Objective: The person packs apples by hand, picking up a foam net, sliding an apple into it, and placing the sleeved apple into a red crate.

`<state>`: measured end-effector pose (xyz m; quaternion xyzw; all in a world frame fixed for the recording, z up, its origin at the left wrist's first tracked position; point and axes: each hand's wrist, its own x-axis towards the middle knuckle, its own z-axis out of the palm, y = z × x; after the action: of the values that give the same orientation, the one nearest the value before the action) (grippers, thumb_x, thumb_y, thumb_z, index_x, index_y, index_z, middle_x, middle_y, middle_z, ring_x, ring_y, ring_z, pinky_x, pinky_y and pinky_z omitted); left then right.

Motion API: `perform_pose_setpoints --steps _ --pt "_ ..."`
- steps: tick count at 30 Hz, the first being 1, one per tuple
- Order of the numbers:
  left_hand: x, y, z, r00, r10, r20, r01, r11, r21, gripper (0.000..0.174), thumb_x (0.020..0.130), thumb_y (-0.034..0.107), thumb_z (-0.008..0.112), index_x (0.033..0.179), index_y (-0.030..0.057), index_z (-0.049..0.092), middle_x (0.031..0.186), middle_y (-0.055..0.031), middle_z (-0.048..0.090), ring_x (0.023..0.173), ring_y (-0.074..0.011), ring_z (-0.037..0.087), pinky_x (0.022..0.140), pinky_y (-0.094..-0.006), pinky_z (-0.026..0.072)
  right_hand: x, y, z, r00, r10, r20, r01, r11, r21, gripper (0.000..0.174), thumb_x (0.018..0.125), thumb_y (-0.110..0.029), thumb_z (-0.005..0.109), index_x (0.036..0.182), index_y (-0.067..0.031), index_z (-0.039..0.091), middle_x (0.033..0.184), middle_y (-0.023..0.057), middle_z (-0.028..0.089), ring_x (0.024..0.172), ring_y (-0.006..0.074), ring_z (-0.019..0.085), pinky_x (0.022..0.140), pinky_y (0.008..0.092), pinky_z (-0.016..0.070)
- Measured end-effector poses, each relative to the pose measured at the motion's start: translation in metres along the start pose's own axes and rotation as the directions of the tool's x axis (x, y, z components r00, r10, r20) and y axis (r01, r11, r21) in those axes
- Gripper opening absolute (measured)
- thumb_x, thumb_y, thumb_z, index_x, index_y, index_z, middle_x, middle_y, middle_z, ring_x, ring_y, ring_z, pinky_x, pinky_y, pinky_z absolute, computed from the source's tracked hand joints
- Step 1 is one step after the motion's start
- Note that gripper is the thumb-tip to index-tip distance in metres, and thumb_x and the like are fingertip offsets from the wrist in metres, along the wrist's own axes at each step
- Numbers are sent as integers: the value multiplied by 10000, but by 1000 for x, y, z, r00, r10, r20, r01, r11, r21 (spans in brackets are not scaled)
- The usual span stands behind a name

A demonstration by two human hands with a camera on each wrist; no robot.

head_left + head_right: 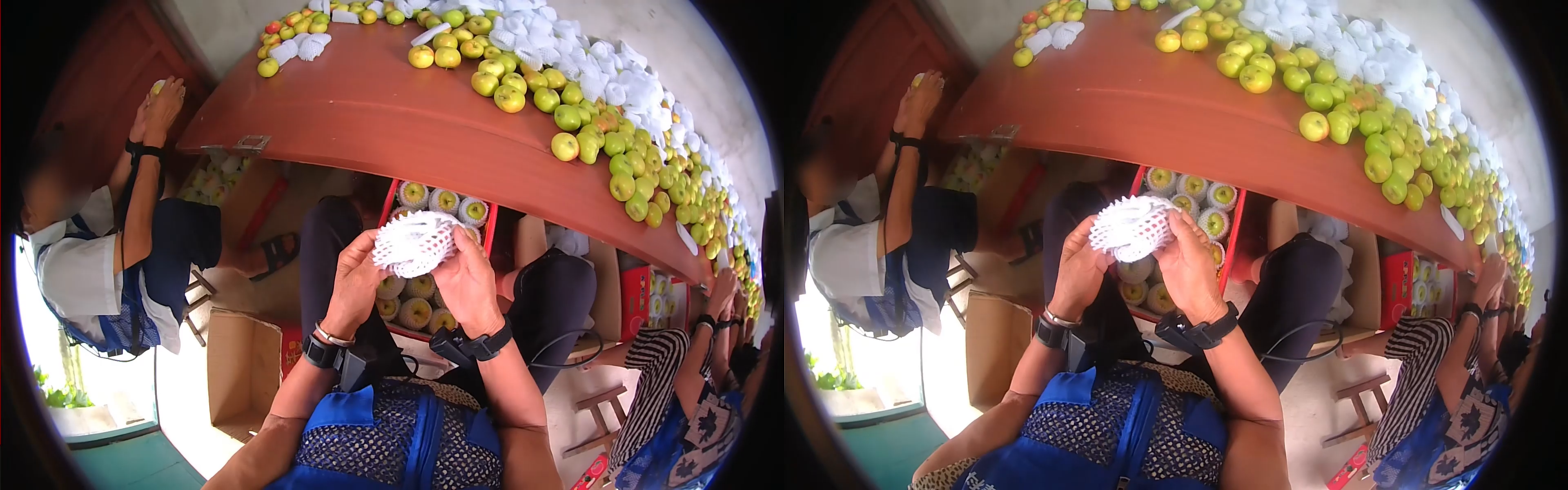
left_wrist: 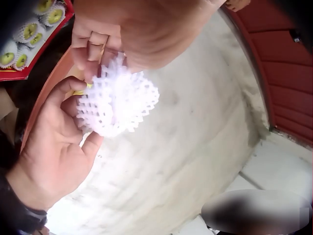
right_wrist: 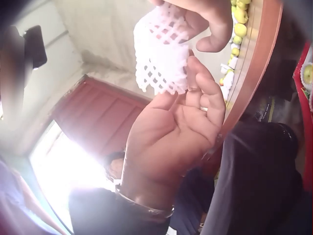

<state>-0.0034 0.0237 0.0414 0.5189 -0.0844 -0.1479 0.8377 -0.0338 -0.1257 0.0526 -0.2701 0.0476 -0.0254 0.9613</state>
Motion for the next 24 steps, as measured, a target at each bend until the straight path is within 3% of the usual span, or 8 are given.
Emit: perform_pose_setpoints --steps 3,6,10,13,16,18,21,24 --pt "1 2 5 984 -125 -128 97 975 -200 212 962 155 437 1040 5 566 957 -55 630 865 -92 578 758 -228 471 1 11 -4 997 -43 -56 41 998 -47 277 951 -227 462 1101 -16 559 1041 73 627 961 147 600 859 306 468" --pt "3 -10 -7 984 63 -166 -67 997 -23 225 970 182 424 1038 21 566 924 -56 628 818 -94 571 746 -232 461 5 19 -4 997 -34 -75 28 997 -77 267 959 -242 456 1062 -26 574 991 61 639 891 130 618 780 272 498" --pt "3 2 -5 941 95 -324 -133 986 -97 203 975 192 403 1054 36 506 942 -64 601 829 -104 551 771 -252 446 12 36 2 996 -68 -63 59 990 -128 242 956 -237 470 1010 -35 591 919 46 651 804 99 623 704 236 510" --pt "-3 27 -6 846 468 -255 -410 877 250 216 897 109 437 1091 20 467 1060 -112 540 958 -172 529 862 -291 415 22 42 17 979 -203 -7 190 927 -324 217 961 -220 470 909 -39 578 830 -2 618 732 38 542 670 208 458" --pt "-5 49 -8 790 607 88 -442 464 768 336 780 56 610 1095 11 500 1048 -85 537 923 -143 520 835 -287 420 26 40 43 963 -231 135 268 841 -471 210 968 -187 445 871 -31 547 814 -23 576 737 19 480 665 194 407" --pt "-4 39 -7 845 488 -218 -368 827 424 291 798 70 627 1061 13 519 1024 -62 534 893 -109 511 798 -256 425 25 44 58 946 -249 209 321 818 -478 201 967 -174 437 885 -27 546 829 -20 575 750 21 478 667 195 400" --pt "-4 39 -24 856 479 -195 -380 838 392 222 814 65 625 1009 10 534 1008 -48 532 866 -91 509 777 -231 420 23 54 48 970 -142 196 210 899 -386 139 920 -120 465 915 -9 547 834 -13 569 775 27 473 705 203 392" --pt "-6 41 -38 965 219 -141 -202 971 127 161 818 58 613 953 16 535 984 -38 536 869 -85 503 775 -232 414 23 60 44 979 -44 201 96 962 -254 134 884 -104 488 952 1 536 839 -2 566 777 38 475 723 214 389"
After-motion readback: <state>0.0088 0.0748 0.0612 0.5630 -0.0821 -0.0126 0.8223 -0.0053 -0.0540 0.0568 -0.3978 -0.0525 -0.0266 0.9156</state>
